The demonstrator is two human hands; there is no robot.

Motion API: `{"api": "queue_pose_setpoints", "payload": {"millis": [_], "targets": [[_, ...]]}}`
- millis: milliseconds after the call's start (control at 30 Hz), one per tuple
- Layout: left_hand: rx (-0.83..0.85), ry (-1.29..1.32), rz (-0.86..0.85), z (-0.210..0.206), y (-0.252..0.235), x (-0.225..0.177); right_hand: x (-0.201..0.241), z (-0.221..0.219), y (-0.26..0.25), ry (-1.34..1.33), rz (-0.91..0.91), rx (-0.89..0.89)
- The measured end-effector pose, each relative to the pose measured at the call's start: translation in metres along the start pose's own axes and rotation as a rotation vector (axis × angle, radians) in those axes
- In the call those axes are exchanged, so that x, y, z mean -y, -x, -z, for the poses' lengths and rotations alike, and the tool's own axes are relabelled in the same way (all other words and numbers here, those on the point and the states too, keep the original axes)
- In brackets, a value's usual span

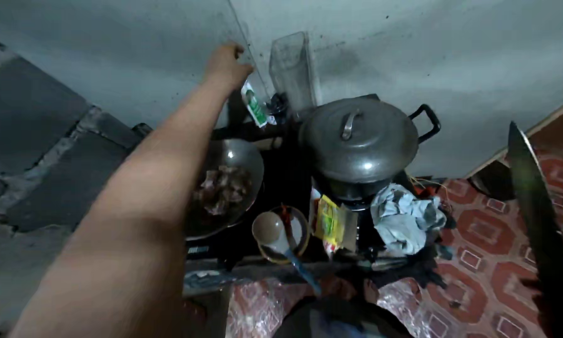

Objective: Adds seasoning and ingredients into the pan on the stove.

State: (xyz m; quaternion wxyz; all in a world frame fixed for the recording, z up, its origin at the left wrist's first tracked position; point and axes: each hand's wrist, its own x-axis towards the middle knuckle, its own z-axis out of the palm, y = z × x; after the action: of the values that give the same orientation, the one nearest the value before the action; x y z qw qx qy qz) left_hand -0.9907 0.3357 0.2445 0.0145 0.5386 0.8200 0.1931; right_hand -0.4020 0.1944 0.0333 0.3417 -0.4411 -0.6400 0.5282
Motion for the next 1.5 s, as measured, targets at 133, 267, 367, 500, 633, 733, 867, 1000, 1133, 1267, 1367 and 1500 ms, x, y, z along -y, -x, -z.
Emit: {"api": "queue_pose_setpoints", "payload": {"millis": [133,267,367,500,633,733,867,1000,1133,1267,1367,1500], "targets": [[0.051,0.069,-0.295,0.031,0.119,-0.024,0.000,-0.056,0.015,-0.075,0.127,-0.089],[0.083,0.338,-0.478,-0.005,0.254,-0.014,0.006,-0.133,0.013,-0.011,0.236,-0.201],[0.253,0.507,-0.299,-0.066,0.316,0.004,-0.011,-0.180,-0.002,0.086,0.328,-0.212],[0.627,0.645,-0.099,-0.131,0.342,0.014,-0.038,-0.220,-0.022,0.185,0.345,-0.199],[0.652,0.557,-0.053,-0.155,0.350,0.002,-0.044,-0.249,-0.032,0.226,0.346,-0.240],[0.610,0.559,-0.049,-0.168,0.353,-0.006,-0.044,-0.261,-0.039,0.211,0.329,-0.250],[0.496,0.600,-0.067,-0.187,0.358,-0.015,-0.045,-0.262,-0.041,0.160,0.307,-0.197],[0.408,0.442,-0.133,-0.195,0.357,-0.026,-0.051,-0.253,-0.036,0.084,0.297,-0.172],[0.435,0.313,-0.094,-0.194,0.352,-0.037,-0.057,-0.241,-0.035,-0.033,0.322,-0.155],[0.416,0.278,-0.050,-0.198,0.354,-0.046,-0.056,-0.233,-0.036,-0.169,0.346,-0.078],[0.320,0.298,-0.063,-0.211,0.359,-0.052,-0.061,-0.224,-0.038,-0.185,0.372,-0.041],[0.247,0.306,-0.031,-0.224,0.358,-0.058,-0.070,-0.209,-0.049,-0.144,0.471,0.049]]}}
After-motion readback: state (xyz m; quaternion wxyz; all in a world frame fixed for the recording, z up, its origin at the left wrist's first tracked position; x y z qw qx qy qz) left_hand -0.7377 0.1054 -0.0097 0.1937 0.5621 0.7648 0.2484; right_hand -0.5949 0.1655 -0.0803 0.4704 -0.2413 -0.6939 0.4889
